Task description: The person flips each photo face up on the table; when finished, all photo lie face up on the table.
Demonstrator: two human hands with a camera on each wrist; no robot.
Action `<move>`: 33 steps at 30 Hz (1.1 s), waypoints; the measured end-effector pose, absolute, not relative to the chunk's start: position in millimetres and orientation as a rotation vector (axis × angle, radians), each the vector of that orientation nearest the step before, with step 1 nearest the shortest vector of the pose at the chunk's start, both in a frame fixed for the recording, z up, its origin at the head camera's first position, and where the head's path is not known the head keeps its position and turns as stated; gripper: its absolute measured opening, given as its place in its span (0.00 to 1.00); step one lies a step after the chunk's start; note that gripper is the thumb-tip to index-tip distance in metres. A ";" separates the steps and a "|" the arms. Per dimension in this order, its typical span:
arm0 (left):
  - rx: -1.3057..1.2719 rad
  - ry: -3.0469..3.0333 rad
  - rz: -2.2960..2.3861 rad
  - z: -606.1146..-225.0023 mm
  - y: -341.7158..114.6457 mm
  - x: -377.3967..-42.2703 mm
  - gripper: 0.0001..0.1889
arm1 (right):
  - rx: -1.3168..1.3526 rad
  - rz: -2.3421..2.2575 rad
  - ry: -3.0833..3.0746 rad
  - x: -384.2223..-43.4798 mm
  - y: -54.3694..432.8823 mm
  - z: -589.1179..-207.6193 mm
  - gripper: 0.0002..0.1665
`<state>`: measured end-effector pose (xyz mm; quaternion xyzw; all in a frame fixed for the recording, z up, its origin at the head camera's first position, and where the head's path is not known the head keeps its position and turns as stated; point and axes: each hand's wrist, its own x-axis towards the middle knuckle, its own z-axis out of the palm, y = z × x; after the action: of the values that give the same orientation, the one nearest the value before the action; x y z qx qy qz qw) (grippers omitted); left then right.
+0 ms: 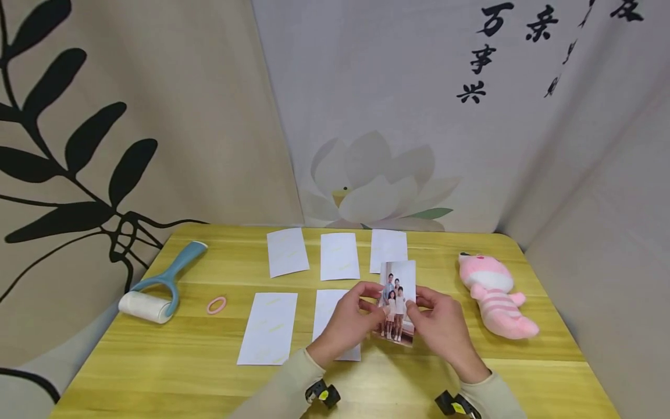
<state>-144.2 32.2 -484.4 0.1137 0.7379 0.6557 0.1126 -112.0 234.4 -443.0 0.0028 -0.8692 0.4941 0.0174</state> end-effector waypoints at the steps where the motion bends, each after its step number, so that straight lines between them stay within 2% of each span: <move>1: 0.293 2.120 1.957 -486.4 30.0 -146.7 0.20 | 0.008 1.534 -2.702 -111.2 234.8 -442.4 0.25; 9: 0.055 1.769 2.136 -498.8 19.1 -160.6 0.22 | -0.008 1.512 -2.724 -104.8 235.1 -435.2 0.28; 22: 0.022 1.620 2.107 -503.0 20.7 -159.5 0.13 | 0.024 1.498 -2.718 -101.0 228.6 -428.6 0.24; 33: 0.032 1.719 2.085 -505.8 15.9 -159.8 0.15 | -0.059 1.497 -2.677 -109.4 237.0 -442.8 0.25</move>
<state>-159.8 15.9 -505.8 0.0116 0.6209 0.7530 0.2177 -109.4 237.0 -442.8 -0.0194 -0.8720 0.4877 0.0371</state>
